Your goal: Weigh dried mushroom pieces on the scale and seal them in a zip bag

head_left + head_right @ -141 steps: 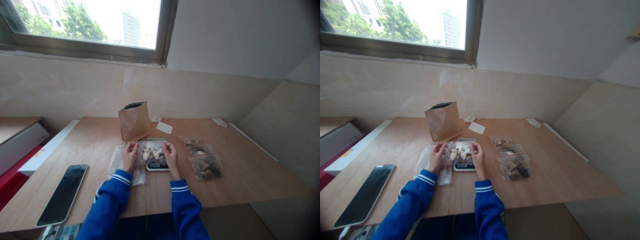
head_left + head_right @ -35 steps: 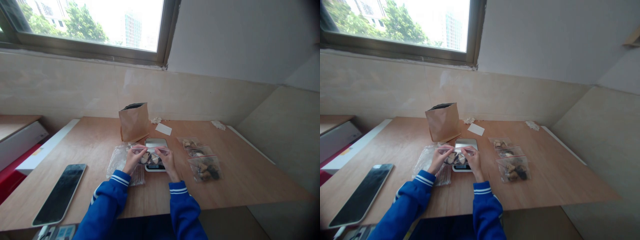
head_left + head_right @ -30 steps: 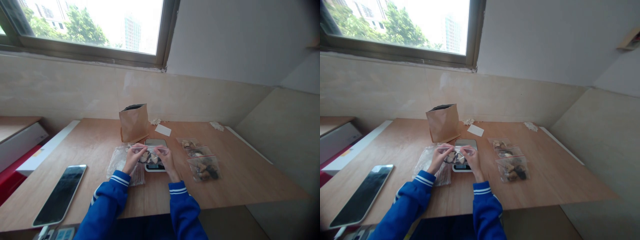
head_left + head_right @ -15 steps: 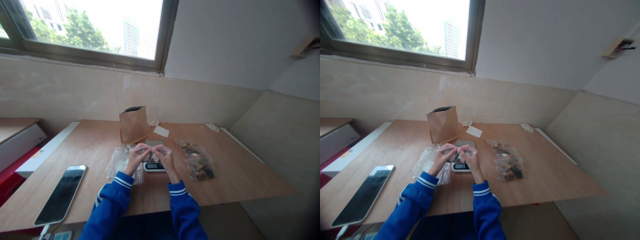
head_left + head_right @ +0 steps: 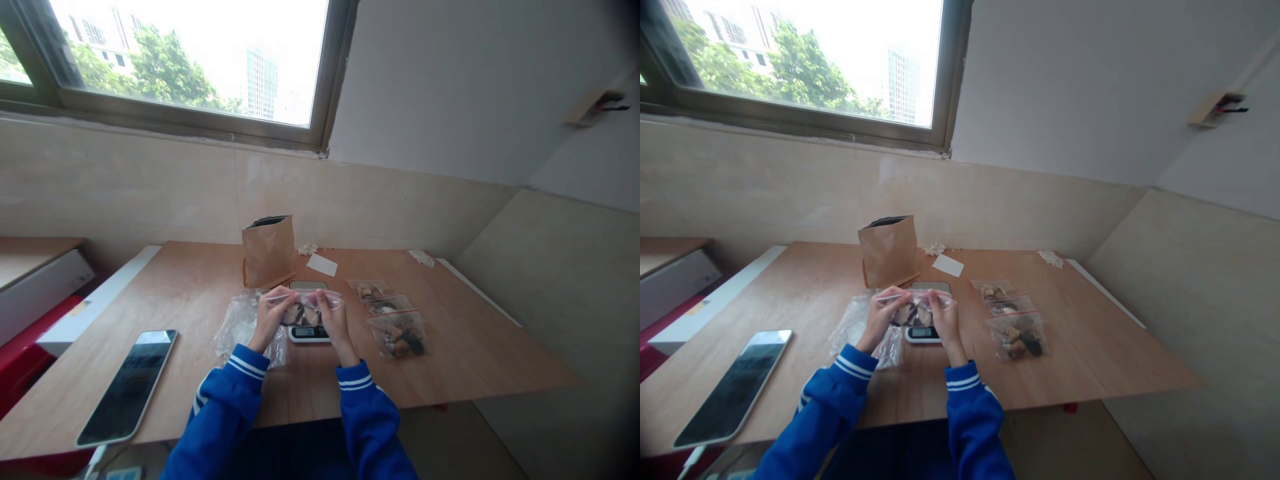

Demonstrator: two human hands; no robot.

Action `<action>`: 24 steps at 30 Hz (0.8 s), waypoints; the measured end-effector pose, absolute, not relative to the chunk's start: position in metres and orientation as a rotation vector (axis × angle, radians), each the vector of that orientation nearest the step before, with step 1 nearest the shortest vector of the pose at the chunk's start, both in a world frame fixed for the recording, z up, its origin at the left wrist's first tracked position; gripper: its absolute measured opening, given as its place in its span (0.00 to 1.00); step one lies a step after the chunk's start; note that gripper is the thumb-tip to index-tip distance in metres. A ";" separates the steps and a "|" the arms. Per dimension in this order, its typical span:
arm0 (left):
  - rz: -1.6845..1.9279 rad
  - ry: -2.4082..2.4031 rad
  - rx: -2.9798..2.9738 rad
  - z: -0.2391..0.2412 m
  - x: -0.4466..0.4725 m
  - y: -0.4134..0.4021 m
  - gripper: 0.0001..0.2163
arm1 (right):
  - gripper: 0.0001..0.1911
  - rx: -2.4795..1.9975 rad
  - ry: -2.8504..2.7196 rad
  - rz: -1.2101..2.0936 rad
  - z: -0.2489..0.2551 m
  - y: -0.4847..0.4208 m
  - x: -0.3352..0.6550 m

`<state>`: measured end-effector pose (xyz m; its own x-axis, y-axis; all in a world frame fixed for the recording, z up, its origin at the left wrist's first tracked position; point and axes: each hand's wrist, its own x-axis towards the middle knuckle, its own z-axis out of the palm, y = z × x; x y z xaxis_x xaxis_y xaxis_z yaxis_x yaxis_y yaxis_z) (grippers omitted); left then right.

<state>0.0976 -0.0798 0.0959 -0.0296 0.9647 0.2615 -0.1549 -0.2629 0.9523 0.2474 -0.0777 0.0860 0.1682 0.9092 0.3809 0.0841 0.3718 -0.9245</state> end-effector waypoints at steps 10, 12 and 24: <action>1.362 0.939 1.066 0.083 0.106 -0.065 0.29 | 0.35 -1.166 -1.181 0.771 0.076 -0.073 0.272; 1.314 0.925 1.072 0.081 0.108 -0.064 0.32 | 0.34 -1.192 -1.170 0.724 0.076 -0.072 0.276; 1.941 1.850 1.150 0.037 0.039 -0.022 0.40 | 0.40 -1.603 -1.137 0.278 0.096 -0.004 0.403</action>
